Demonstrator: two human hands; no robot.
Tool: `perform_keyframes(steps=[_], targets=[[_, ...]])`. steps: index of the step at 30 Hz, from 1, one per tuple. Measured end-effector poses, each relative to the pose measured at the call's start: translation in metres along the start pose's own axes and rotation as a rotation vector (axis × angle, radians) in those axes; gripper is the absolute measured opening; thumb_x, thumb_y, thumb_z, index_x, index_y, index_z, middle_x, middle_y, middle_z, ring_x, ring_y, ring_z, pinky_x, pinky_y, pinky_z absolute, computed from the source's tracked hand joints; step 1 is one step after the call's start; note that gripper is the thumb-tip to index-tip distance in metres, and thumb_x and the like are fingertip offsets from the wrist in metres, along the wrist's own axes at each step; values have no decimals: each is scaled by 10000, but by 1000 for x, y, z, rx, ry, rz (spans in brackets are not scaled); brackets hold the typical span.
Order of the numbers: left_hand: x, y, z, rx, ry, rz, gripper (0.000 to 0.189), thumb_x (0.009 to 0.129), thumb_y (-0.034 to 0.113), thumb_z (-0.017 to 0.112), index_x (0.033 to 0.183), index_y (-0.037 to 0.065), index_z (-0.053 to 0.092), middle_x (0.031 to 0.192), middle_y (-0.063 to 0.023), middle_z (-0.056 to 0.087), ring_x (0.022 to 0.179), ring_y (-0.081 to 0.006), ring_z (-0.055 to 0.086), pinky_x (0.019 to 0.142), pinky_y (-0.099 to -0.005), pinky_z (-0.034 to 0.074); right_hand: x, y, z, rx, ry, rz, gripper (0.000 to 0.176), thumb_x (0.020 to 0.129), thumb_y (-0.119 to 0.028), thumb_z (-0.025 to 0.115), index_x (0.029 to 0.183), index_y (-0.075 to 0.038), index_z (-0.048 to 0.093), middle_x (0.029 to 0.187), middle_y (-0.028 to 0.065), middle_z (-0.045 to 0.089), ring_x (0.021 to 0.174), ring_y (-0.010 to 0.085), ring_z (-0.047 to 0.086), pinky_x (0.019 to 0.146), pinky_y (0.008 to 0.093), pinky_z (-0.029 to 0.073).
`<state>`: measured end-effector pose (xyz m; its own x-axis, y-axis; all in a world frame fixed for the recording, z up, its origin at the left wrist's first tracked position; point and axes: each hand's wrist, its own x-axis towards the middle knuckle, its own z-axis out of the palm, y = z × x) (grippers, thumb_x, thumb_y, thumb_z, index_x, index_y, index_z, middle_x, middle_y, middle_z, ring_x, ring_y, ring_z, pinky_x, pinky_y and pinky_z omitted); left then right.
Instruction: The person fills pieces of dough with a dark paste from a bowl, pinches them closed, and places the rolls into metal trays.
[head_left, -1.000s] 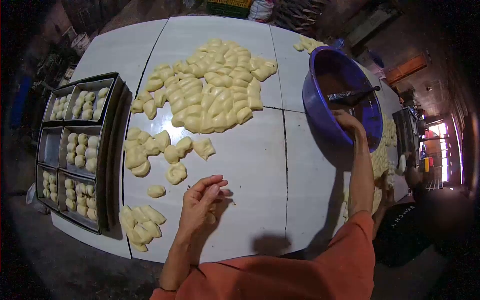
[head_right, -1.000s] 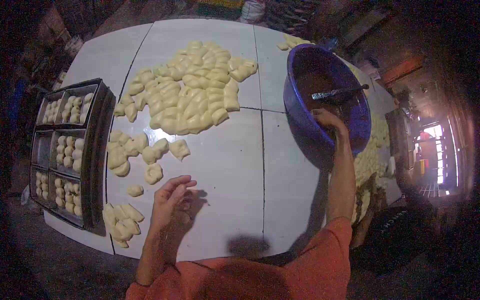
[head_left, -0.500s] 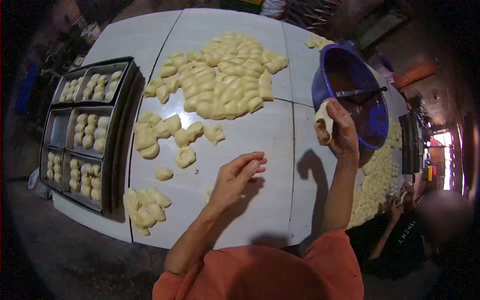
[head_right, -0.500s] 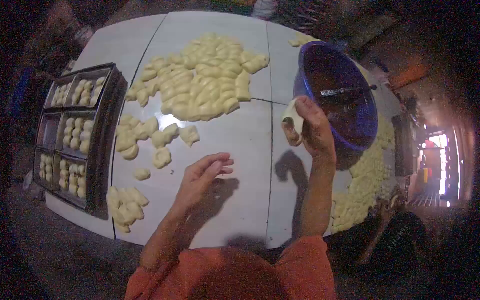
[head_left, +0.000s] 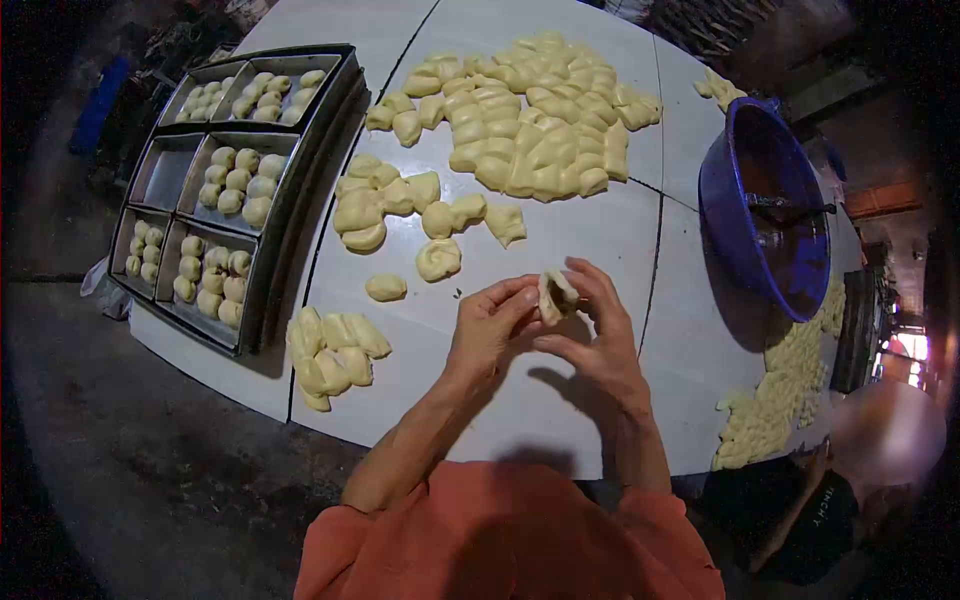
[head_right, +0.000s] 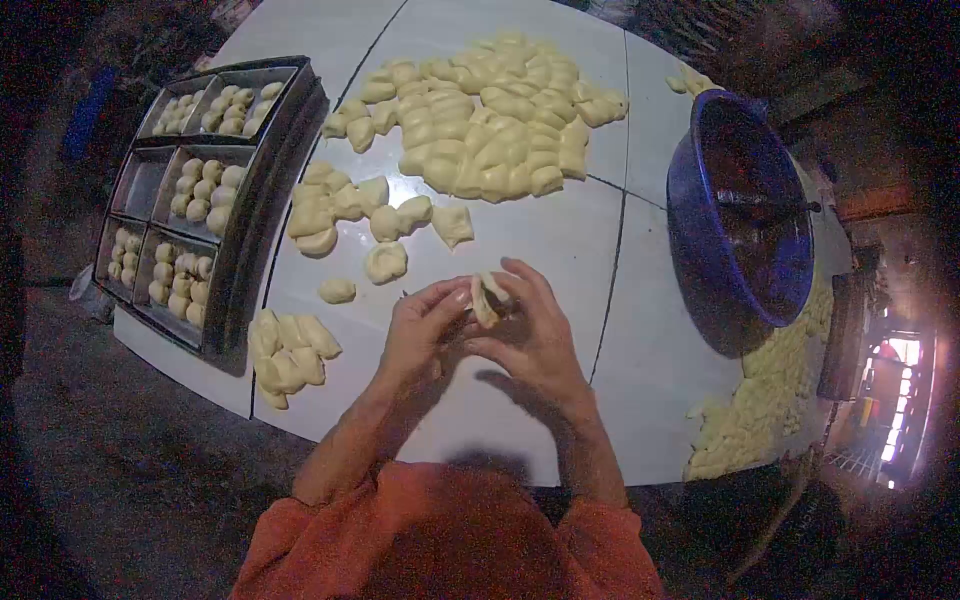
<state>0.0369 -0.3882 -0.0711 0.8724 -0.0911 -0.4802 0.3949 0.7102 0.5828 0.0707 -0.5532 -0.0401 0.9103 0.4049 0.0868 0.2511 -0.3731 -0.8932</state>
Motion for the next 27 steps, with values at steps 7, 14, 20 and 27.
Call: perform_keyframes(steps=[7,14,20,27], targets=[[-6,-3,-4,2,-22,37,388,958,148,698,1296,-34,639,1083,-81,712,893,-90,638,804,-246,539,-13,16,31,-63,247,-26,258,934,-82,695,1185,-25,696,1204,139,593,984,213,637,836,322,543],[5,0,-15,46,-46,37,381,929,148,745,1235,-65,664,1014,-104,718,865,-118,656,747,-237,547,-17,11,47,658,162,371,207,950,-150,715,1069,16,682,1010,59,640,879,103,631,747,266,538],[6,20,-25,269,-16,-64,317,948,188,719,1152,-52,689,923,-77,705,738,-109,645,617,-247,530,-29,13,41,259,37,74,324,944,-87,674,1256,-8,636,1143,146,637,917,200,669,763,307,581],[-8,17,-15,187,-145,-15,280,910,28,703,1171,-57,649,1000,-124,694,829,-177,682,696,-309,594,-34,34,48,173,232,-110,310,897,-61,736,1188,-20,635,1157,134,596,1015,228,641,821,352,571]])
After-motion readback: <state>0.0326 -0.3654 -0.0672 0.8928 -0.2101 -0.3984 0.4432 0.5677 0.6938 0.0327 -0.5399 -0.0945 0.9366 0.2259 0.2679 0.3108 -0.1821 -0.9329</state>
